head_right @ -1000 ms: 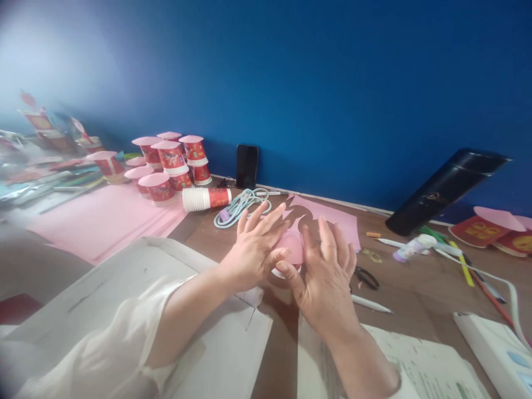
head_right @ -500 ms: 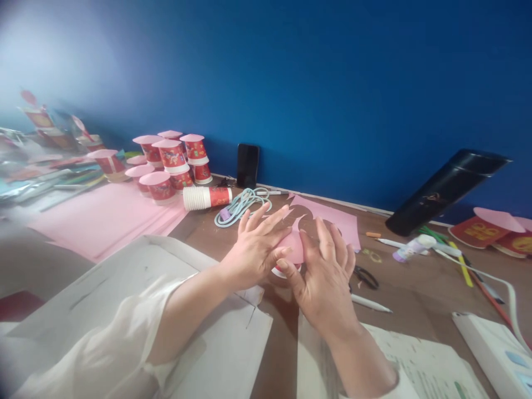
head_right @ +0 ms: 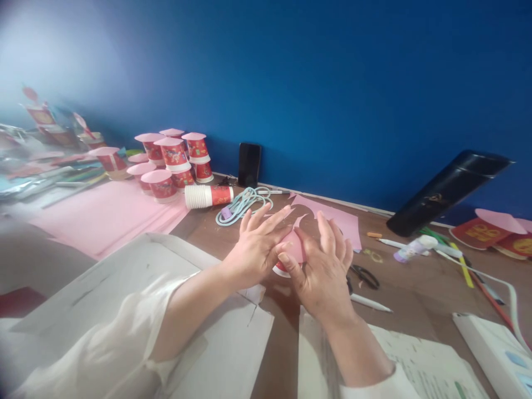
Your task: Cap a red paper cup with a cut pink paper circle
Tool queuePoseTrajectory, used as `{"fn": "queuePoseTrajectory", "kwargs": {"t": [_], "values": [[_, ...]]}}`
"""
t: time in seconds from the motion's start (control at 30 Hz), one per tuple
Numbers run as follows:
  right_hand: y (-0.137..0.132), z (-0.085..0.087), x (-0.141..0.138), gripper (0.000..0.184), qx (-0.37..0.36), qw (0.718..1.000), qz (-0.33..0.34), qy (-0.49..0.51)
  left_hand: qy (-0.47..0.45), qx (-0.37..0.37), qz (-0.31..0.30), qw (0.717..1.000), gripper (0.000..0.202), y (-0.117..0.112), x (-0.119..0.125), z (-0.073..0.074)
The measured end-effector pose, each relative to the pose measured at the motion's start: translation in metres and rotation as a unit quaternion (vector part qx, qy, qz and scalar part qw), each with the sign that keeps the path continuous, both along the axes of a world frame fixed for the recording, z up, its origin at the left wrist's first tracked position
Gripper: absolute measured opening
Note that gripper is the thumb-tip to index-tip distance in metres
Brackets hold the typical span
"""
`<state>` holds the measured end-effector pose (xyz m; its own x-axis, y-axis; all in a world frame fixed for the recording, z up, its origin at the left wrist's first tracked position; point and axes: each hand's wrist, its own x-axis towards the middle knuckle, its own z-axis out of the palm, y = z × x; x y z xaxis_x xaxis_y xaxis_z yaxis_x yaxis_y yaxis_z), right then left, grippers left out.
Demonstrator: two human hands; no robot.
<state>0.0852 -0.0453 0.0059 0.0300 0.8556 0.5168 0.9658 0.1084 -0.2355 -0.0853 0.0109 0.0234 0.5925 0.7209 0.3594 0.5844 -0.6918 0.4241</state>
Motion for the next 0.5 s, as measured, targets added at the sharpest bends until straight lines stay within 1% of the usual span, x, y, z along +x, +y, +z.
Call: {"fn": "queuePoseTrajectory", "kwargs": {"t": [0.17,0.27,0.37,0.43,0.5], "values": [[0.0,-0.001,-0.001,0.066,-0.004,1.0,0.009,0.008,-0.009,-0.018,-0.002,1.0,0.052,-0.001,0.0,0.002],[0.0,-0.002,0.002,0.065,0.003,0.999,0.024,0.043,-0.035,-0.047,-0.004,0.998,0.053,0.0,0.0,0.003],[-0.003,-0.001,0.01,0.066,-0.006,0.987,0.039,0.157,-0.088,-0.103,0.01,0.991,0.058,0.004,-0.001,0.004],[-0.007,0.002,0.016,0.067,-0.033,0.969,0.02,0.245,-0.116,-0.145,0.019,0.982,0.062,0.008,-0.002,0.003],[-0.01,0.005,0.019,0.07,-0.076,0.948,-0.012,0.31,-0.129,-0.179,0.013,0.975,0.069,0.012,-0.004,0.003]]}}
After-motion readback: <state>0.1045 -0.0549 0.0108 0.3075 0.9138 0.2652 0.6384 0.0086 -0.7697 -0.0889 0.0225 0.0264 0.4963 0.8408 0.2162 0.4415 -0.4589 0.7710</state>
